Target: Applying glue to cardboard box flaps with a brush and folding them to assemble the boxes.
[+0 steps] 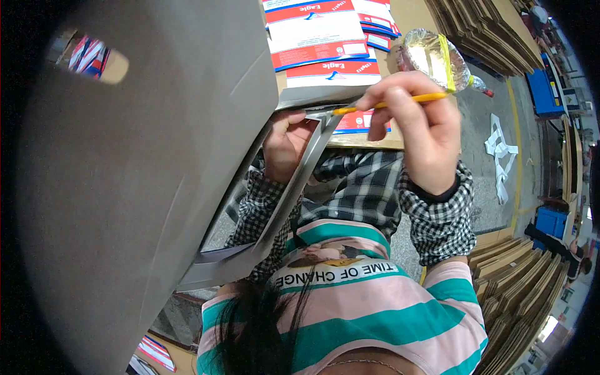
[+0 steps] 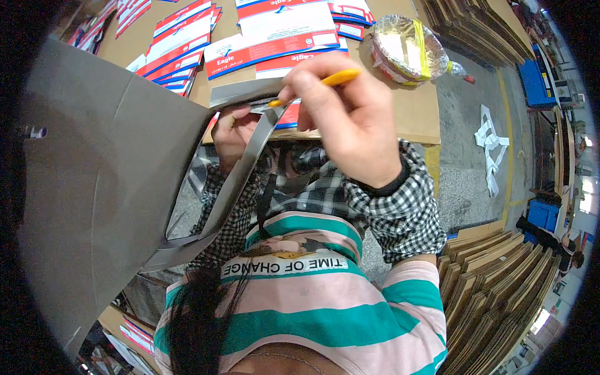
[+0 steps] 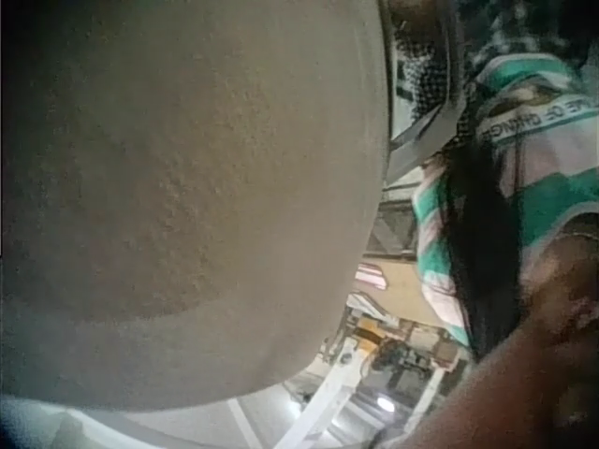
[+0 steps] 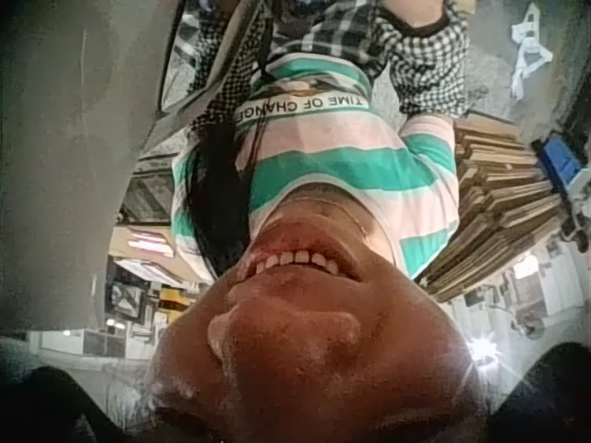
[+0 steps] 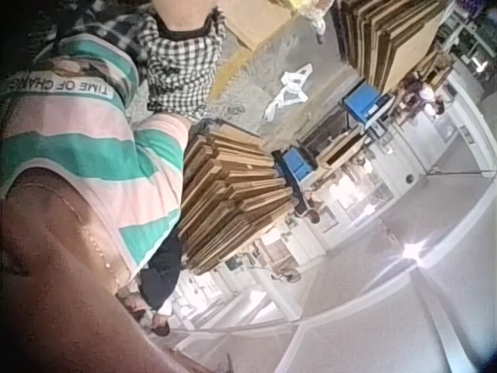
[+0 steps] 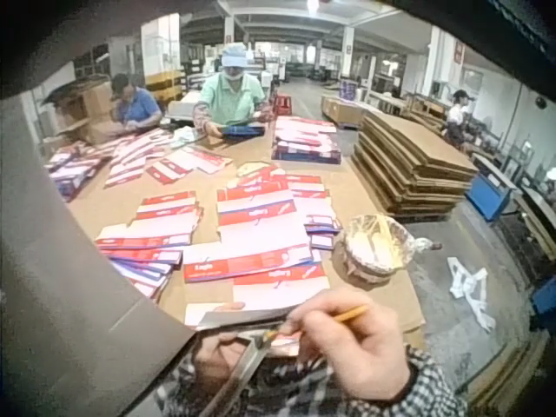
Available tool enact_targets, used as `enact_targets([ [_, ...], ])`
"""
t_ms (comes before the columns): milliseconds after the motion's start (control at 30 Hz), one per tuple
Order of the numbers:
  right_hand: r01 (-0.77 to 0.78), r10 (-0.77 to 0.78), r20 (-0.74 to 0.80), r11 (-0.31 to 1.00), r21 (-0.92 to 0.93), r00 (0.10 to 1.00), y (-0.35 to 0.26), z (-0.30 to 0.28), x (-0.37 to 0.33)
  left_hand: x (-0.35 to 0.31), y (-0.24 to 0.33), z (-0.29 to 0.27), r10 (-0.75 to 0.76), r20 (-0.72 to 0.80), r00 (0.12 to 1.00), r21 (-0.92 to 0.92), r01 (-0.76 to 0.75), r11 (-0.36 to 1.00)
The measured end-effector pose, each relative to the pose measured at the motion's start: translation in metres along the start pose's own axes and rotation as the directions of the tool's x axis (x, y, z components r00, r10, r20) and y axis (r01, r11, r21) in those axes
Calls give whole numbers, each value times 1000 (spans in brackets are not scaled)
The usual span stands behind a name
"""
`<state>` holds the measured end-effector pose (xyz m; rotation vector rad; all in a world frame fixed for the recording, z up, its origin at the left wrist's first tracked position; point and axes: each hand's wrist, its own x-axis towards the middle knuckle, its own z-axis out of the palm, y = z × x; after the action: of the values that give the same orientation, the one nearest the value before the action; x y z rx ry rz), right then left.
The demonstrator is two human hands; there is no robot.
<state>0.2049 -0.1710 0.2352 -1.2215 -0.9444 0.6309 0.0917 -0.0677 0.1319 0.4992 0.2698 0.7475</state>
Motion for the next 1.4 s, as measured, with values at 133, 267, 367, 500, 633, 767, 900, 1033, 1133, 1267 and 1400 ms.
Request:
enact_targets([
  [133, 151, -146, -96, 987, 47, 985, -15, -14, 0, 6, 1, -12, -97, 78, 992, -138, 107, 985],
  [267, 346, -324, -158, 927, 142, 933, -19, -30, 2, 14, -4, -27, -161, 74, 984, -155, 171, 973],
  [367, 383, -356, -210, 919, 100, 910, -19, -41, 4, 6, -8, -40, 21, -58, 998, 578, 16, 816],
  [500, 376, -327, -340, 922, 88, 882, -19, -52, -1, 5, -9, -56, -45, 45, 998, 501, 16, 865],
  [633, 352, -284, -440, 933, 80, 852, -18, -61, -4, 9, 0, -62, -166, -149, 975, 349, 209, 914],
  [767, 322, -246, -476, 943, 85, 845, -13, -65, -3, 6, 2, -61, -167, -215, 962, 431, 247, 868],
  [900, 302, -208, -517, 948, 104, 831, -7, -66, -3, 2, 2, -62, -133, -314, 940, 285, 227, 931],
  [1033, 263, -181, -534, 961, 81, 826, -3, -67, -1, 5, 5, -70, 181, -204, 962, -13, -187, 982],
  [1133, 254, -164, -545, 963, 93, 823, 0, -66, -1, 6, 6, -78, 241, -230, 943, 71, -231, 970],
  [1267, 258, -164, -529, 960, 108, 833, 3, -65, 4, 1, 10, -76, 176, -364, 915, 278, -73, 958],
  [1400, 279, -164, -551, 951, 132, 818, 5, -65, 6, -13, 24, -53, 249, -302, 920, 436, -99, 895],
])
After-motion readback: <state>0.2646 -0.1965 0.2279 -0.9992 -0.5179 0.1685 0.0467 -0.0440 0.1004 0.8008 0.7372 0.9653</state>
